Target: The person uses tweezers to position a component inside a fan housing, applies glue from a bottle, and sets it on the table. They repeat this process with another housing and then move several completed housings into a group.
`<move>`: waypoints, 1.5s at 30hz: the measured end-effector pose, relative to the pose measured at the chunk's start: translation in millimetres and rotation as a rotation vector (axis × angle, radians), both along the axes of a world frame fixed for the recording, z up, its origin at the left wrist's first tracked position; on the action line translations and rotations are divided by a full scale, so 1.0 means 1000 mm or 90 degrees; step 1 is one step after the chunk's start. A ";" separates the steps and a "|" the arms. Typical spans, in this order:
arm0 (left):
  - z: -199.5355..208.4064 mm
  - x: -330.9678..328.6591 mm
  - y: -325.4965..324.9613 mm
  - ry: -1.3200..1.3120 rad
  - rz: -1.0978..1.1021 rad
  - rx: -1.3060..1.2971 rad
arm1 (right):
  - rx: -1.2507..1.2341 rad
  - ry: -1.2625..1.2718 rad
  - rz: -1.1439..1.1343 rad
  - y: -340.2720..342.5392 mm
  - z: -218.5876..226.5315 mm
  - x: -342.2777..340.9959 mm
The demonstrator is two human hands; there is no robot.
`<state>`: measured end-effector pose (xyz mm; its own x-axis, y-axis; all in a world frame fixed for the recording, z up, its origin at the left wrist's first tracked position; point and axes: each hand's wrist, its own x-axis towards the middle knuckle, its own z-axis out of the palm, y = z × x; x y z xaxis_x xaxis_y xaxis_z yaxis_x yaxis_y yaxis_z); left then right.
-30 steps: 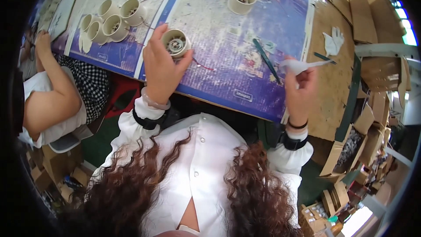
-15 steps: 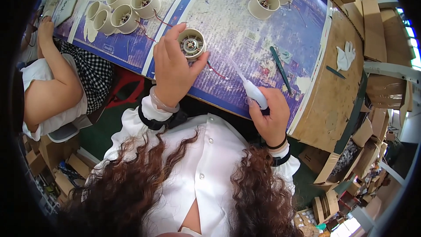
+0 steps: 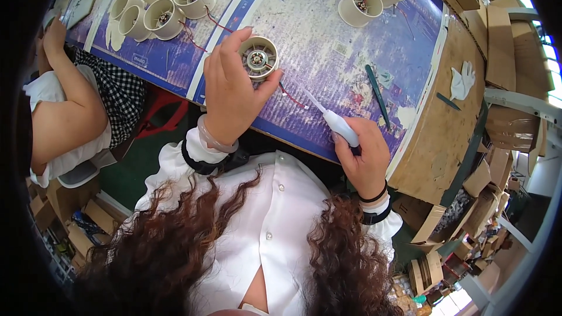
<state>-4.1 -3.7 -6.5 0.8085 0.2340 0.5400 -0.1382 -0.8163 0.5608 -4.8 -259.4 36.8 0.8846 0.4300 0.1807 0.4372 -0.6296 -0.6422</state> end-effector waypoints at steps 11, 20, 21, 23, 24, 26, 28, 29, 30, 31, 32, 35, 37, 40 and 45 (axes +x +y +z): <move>0.002 0.000 -0.001 0.003 0.002 -0.006 | 0.000 0.011 0.031 0.006 0.001 0.004; 0.002 -0.001 0.000 -0.004 0.000 -0.007 | -0.021 -0.016 0.047 0.007 0.001 0.009; 0.002 -0.001 0.000 -0.005 0.000 -0.007 | -0.026 -0.022 0.050 0.008 0.001 0.009; 0.001 -0.002 -0.001 -0.008 0.002 -0.009 | -0.035 -0.033 0.058 0.009 0.002 0.010; 0.001 -0.002 -0.001 -0.011 0.001 -0.009 | -0.037 -0.033 0.059 0.009 0.002 0.010; 0.000 -0.001 -0.002 -0.013 0.001 -0.012 | -0.043 -0.033 0.062 0.010 0.003 0.011; 0.000 0.000 -0.002 -0.011 0.001 -0.014 | -0.048 -0.032 0.064 0.010 0.004 0.012; 0.001 0.000 -0.001 -0.010 0.001 -0.014 | -0.052 -0.036 0.066 0.011 0.005 0.012; 0.001 0.000 -0.001 -0.010 0.002 -0.015 | -0.056 -0.039 0.067 0.011 0.006 0.012; 0.001 0.000 -0.001 -0.011 0.002 -0.018 | -0.060 -0.042 0.069 0.011 0.007 0.012; 0.001 0.000 -0.001 -0.011 0.002 -0.020 | -0.061 -0.042 0.069 0.011 0.008 0.013; 0.001 0.000 -0.002 -0.010 0.002 -0.026 | -0.080 -0.067 0.073 0.010 0.010 0.013; 0.000 0.000 -0.002 -0.008 0.001 -0.029 | -0.090 -0.069 0.072 0.010 0.013 0.013; 0.000 0.000 -0.001 -0.011 0.000 -0.029 | -0.107 -0.072 0.070 0.010 0.017 0.013; 0.000 0.000 -0.002 -0.013 0.003 -0.031 | -0.128 -0.086 0.066 0.010 0.019 0.010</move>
<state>-4.3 -5.4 -6.9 0.7957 0.2649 0.5447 -0.1465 -0.7885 0.5974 5.2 -248.9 55.6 0.8080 0.5557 0.1955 0.5786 -0.6864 -0.4405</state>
